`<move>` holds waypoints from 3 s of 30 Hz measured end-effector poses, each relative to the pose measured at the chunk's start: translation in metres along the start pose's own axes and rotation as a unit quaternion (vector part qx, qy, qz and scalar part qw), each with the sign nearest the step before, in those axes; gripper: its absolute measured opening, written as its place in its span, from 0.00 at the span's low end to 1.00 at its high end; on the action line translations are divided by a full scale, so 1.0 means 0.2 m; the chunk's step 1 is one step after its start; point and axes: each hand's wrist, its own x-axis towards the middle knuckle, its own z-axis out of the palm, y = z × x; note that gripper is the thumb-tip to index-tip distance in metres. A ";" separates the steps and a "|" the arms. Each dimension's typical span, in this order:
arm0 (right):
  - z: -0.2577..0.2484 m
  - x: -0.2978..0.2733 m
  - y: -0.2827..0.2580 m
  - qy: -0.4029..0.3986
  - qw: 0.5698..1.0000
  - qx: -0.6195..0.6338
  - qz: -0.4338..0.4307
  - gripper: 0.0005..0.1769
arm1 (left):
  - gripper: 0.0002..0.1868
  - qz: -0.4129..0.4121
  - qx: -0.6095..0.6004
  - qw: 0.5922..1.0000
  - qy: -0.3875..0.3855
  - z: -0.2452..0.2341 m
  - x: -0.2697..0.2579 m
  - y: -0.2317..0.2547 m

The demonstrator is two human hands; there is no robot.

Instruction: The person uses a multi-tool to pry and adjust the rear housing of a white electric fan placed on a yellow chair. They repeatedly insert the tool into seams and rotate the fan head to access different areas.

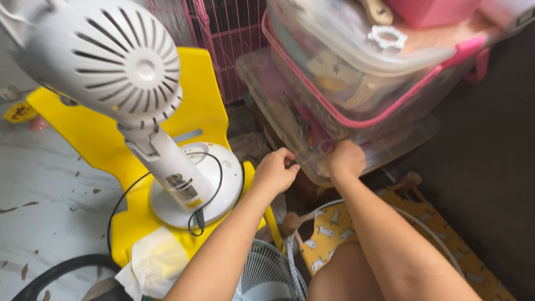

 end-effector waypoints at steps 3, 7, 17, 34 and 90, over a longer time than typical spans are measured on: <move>0.00 -0.01 0.00 -0.032 0.999 -0.008 -0.011 0.15 | 0.19 -0.002 0.004 1.000 -0.004 -0.05 -0.02 0.01; -0.02 -0.01 0.01 -0.053 0.998 0.018 0.013 0.14 | 0.20 0.003 0.018 1.000 -0.009 -0.12 -0.05 0.03; 0.10 0.16 0.08 -0.093 0.953 -0.145 -0.248 0.13 | 0.21 0.012 0.008 1.000 -0.015 -0.24 -0.03 0.06; -0.10 0.07 0.07 -0.083 0.965 0.109 -0.223 0.10 | 0.24 0.017 -0.066 0.997 -0.045 0.04 0.04 0.04; -0.59 -0.25 -0.18 -0.689 0.571 0.316 -0.315 0.16 | 0.15 -0.019 -0.532 0.786 0.314 -1.37 -0.57 -0.34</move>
